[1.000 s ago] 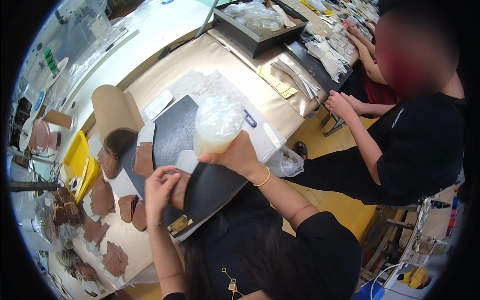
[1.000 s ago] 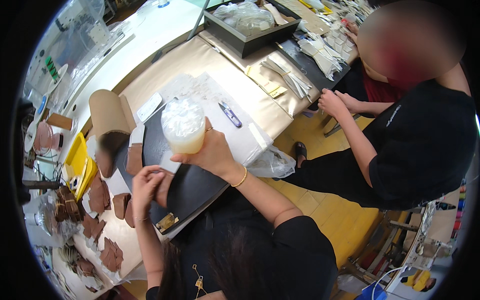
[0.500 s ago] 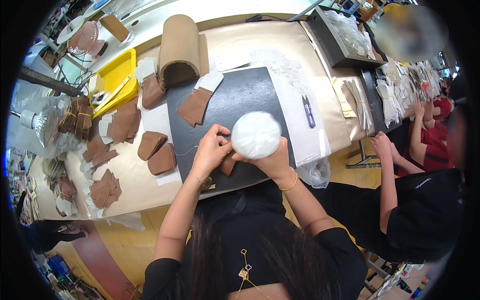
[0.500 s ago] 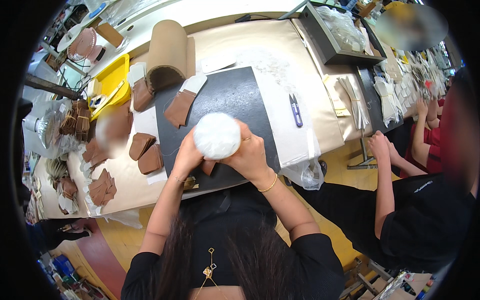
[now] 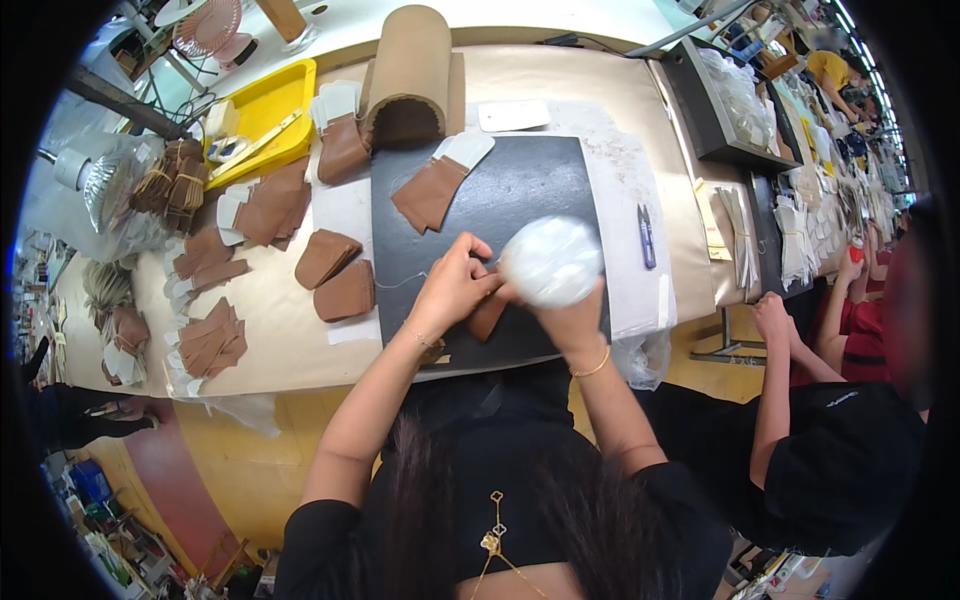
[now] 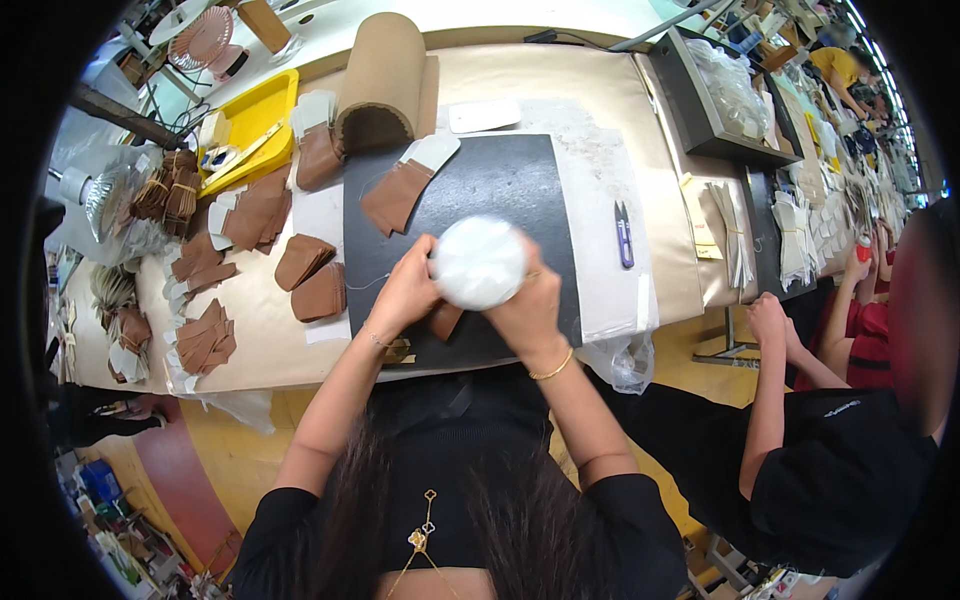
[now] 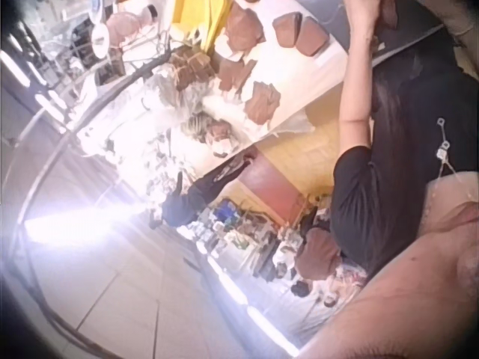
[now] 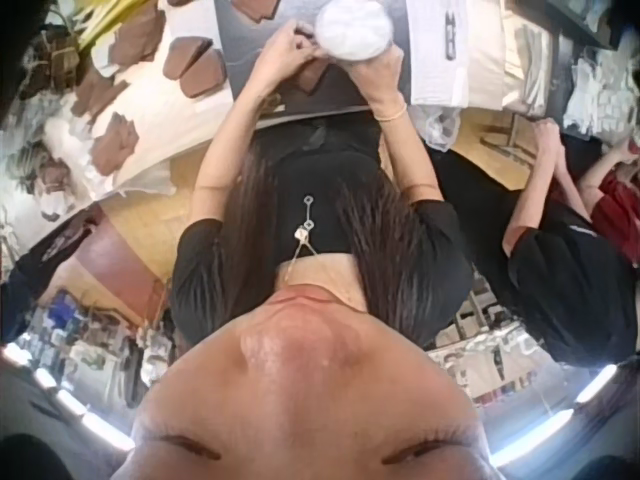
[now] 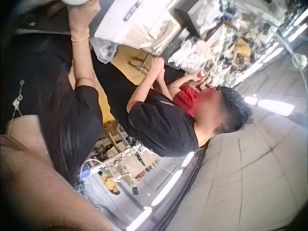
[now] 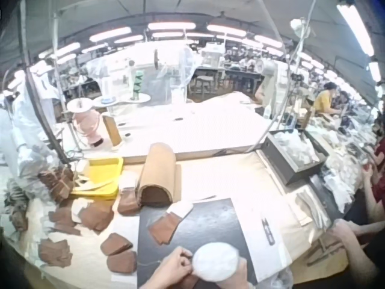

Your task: The person picks up brown leather pieces and white backing sheets from a workbench, aligns them, and applies a liquid from a squeeze bottle along the edges. The person then presses the pieces together and places them on the table. The process is repeated for multiple units.

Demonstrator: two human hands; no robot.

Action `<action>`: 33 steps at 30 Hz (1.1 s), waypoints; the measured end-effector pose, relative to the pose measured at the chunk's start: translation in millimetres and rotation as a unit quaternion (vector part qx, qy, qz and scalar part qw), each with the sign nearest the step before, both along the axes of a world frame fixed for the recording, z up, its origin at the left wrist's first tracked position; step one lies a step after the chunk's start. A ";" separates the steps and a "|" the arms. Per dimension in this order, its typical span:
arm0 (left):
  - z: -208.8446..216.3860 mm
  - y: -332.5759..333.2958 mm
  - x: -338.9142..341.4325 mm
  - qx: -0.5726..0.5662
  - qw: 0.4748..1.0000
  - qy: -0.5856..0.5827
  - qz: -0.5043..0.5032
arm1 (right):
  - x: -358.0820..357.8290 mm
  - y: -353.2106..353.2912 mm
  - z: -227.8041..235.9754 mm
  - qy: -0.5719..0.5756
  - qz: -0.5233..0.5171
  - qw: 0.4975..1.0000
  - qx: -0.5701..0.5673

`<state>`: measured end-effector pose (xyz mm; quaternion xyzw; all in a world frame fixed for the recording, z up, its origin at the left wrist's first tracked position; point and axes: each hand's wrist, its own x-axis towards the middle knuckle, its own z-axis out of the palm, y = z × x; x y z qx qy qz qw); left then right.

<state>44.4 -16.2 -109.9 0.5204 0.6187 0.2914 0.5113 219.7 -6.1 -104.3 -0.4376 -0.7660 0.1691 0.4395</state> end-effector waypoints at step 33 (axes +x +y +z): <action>5.8 3.7 -188.1 0.301 0.827 -0.100 0.464 | 33.2 32.8 21.8 0.213 -0.075 0.969 -0.100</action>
